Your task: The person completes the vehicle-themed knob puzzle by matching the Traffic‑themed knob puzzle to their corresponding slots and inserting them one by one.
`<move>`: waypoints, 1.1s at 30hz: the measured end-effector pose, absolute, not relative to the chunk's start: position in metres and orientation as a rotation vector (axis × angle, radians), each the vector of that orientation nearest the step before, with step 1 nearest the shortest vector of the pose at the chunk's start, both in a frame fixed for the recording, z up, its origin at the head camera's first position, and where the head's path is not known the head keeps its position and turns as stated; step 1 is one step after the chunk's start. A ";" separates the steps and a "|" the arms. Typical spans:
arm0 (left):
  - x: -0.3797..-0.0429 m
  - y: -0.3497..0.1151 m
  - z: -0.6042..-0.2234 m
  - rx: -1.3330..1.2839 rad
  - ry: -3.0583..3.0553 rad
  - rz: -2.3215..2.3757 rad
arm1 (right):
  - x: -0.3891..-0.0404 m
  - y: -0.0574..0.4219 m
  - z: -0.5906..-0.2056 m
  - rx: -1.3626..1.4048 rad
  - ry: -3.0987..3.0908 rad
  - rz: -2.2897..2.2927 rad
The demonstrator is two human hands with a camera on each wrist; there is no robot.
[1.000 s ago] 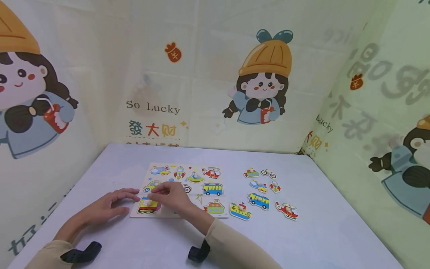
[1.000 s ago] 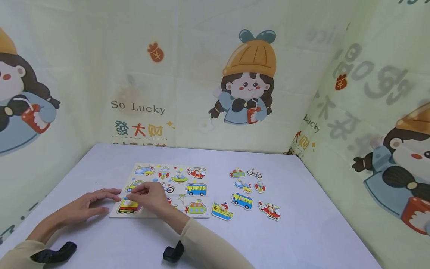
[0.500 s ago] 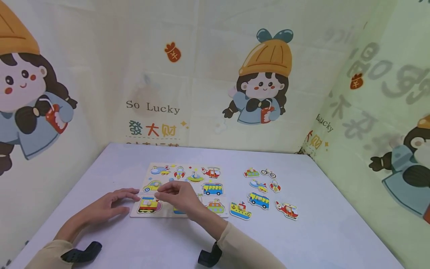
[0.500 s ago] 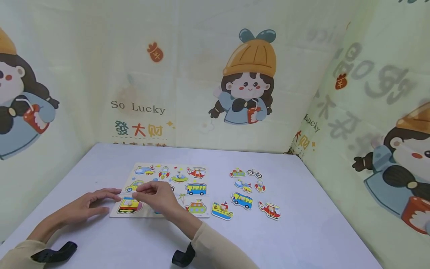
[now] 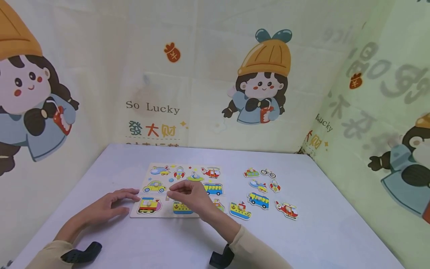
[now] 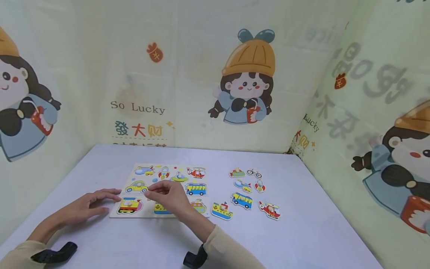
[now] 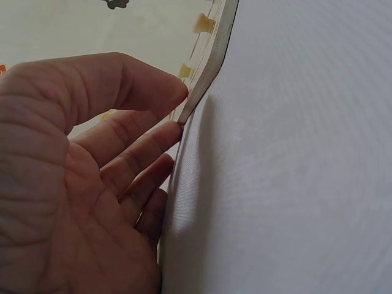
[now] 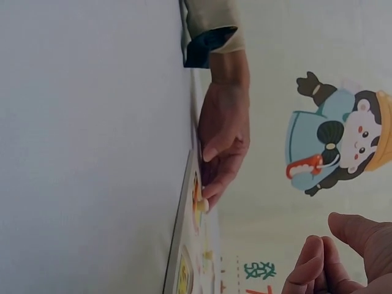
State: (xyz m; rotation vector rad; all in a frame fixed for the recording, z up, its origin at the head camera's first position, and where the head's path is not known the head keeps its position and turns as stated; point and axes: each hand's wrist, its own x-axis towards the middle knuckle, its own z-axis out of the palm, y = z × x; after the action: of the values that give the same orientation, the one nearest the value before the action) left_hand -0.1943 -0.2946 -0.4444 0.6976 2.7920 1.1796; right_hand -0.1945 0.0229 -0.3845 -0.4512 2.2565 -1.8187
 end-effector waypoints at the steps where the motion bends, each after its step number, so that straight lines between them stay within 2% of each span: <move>1: -0.194 -0.294 -0.444 0.691 2.792 1.176 | -0.194 0.026 -0.384 -0.449 2.251 -1.827; 19: -0.191 -0.293 -0.447 0.693 2.816 1.176 | -0.189 0.081 -0.375 -0.468 2.229 -1.920; 33: -0.191 -0.293 -0.447 0.694 2.860 1.121 | -0.180 0.120 -0.371 -0.355 2.296 -1.931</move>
State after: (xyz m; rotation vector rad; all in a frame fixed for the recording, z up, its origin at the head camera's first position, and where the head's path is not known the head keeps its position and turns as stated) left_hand -0.1908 -0.2930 -0.4471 0.6938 2.8599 1.1207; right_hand -0.1803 0.1200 -0.3715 -0.3552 2.2960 -1.9307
